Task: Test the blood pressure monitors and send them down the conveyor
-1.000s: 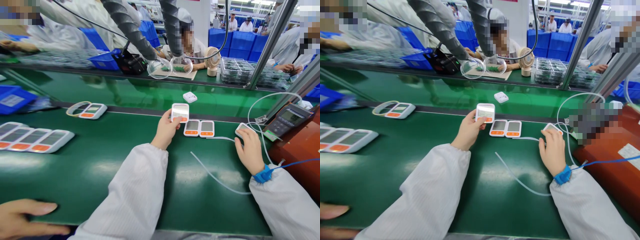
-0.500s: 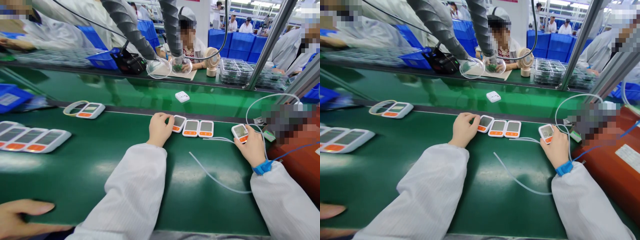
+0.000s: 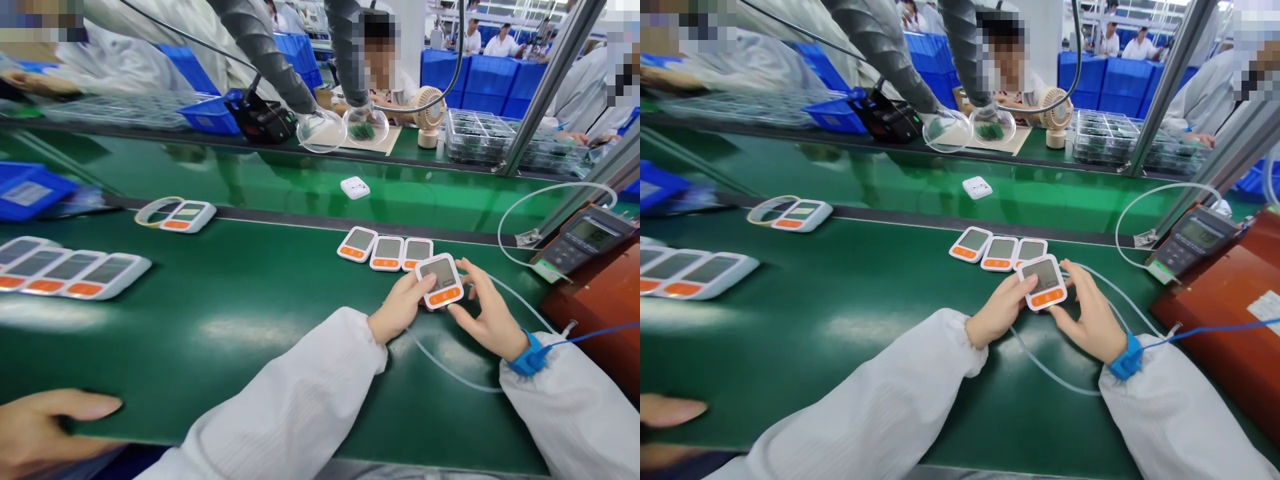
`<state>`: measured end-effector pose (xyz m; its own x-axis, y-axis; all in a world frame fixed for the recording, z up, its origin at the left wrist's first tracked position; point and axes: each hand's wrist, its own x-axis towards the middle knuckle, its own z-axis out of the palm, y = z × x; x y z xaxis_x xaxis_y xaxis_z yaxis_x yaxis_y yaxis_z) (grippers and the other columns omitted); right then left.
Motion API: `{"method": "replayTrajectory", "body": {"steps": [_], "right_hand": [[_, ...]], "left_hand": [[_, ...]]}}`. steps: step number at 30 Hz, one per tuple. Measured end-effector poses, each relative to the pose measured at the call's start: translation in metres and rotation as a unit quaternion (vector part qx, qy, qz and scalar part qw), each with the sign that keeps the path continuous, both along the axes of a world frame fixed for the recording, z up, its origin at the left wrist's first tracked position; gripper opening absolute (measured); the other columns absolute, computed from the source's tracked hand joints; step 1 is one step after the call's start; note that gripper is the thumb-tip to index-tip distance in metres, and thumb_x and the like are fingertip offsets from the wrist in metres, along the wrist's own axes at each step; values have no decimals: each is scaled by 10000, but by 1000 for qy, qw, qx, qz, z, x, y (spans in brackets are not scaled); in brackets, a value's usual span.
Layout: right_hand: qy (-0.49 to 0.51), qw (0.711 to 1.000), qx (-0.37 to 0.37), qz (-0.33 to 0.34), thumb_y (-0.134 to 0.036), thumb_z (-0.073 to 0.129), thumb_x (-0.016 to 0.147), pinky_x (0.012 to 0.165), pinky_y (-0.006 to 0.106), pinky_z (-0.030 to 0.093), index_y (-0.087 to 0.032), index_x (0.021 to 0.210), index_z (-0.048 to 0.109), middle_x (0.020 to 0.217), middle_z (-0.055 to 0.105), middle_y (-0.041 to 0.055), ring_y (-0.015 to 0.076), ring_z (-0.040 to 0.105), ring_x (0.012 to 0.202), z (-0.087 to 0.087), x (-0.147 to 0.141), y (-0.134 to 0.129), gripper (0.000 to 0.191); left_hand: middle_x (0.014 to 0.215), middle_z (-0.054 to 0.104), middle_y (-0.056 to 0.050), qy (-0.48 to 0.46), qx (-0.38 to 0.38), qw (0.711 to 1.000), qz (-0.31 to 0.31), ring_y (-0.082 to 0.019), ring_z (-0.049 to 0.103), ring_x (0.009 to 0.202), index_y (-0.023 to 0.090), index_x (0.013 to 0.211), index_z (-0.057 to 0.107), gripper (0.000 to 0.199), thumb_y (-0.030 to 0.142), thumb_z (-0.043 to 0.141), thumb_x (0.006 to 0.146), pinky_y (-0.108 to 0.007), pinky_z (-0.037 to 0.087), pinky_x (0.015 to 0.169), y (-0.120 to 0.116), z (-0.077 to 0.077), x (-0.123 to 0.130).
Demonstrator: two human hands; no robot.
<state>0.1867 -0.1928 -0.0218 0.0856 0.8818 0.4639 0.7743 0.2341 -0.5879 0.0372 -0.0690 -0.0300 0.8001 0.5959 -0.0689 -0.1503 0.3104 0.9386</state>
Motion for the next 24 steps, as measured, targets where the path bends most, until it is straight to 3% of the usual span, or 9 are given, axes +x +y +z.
{"method": "replayTrajectory", "body": {"steps": [3,6,10,14,16,19,21,24], "right_hand": [[19,999,-18,42,-173,378,994,782,341,557,-239,1518,342,1278,594,107,203,647,929,5,0,0,530],[-27,998,-19,53,-208,395,1024,770,319,534,-221,1257,615,1023,687,68,208,658,858,8,-1,0,321],[-63,998,-23,-14,-290,415,1046,600,281,443,-201,854,680,717,641,31,175,595,622,5,0,0,339],[-48,991,-50,-117,-358,454,1014,539,278,408,-205,714,640,583,584,4,166,557,525,-2,7,1,385],[-24,985,-35,-167,-361,437,1021,572,288,462,-195,864,683,698,657,27,178,605,580,-4,12,3,336],[-13,971,38,-234,-361,444,1020,742,355,552,-167,1301,577,1202,646,141,246,667,963,-5,19,6,366],[-31,962,86,-259,-366,487,1002,904,447,541,-165,1460,426,1438,478,183,304,531,1260,-4,19,6,504],[-63,965,104,-234,-362,518,997,1081,547,427,-171,1516,341,1504,404,185,324,396,1390,-3,14,5,581]], "left_hand": [[731,701,-48,-47,-99,993,-42,-153,595,579,139,1018,727,516,567,753,731,-282,490,596,8,1,-2],[733,694,-38,-66,-142,985,-70,-137,608,631,136,864,732,431,497,838,653,-254,490,645,7,4,-4],[692,669,-24,-30,-110,989,-97,-117,579,593,136,879,722,457,551,802,706,-233,452,588,4,5,-3],[870,719,-68,-26,-46,994,-92,-148,635,727,133,987,705,491,548,787,738,-257,487,686,5,4,-1],[889,716,-71,-27,-40,995,-85,-154,642,716,141,1056,676,515,548,771,755,-266,492,660,7,5,-1],[838,701,-46,-10,-29,996,-84,-140,628,614,167,1127,607,531,504,780,755,-257,473,560,15,10,-6],[879,707,-43,6,-1,996,-86,-146,650,649,181,1159,565,564,395,834,712,-258,493,584,24,14,-10],[896,709,-41,21,46,996,-72,-152,663,700,183,1144,550,554,300,843,690,-267,512,631,39,19,-16]]}}
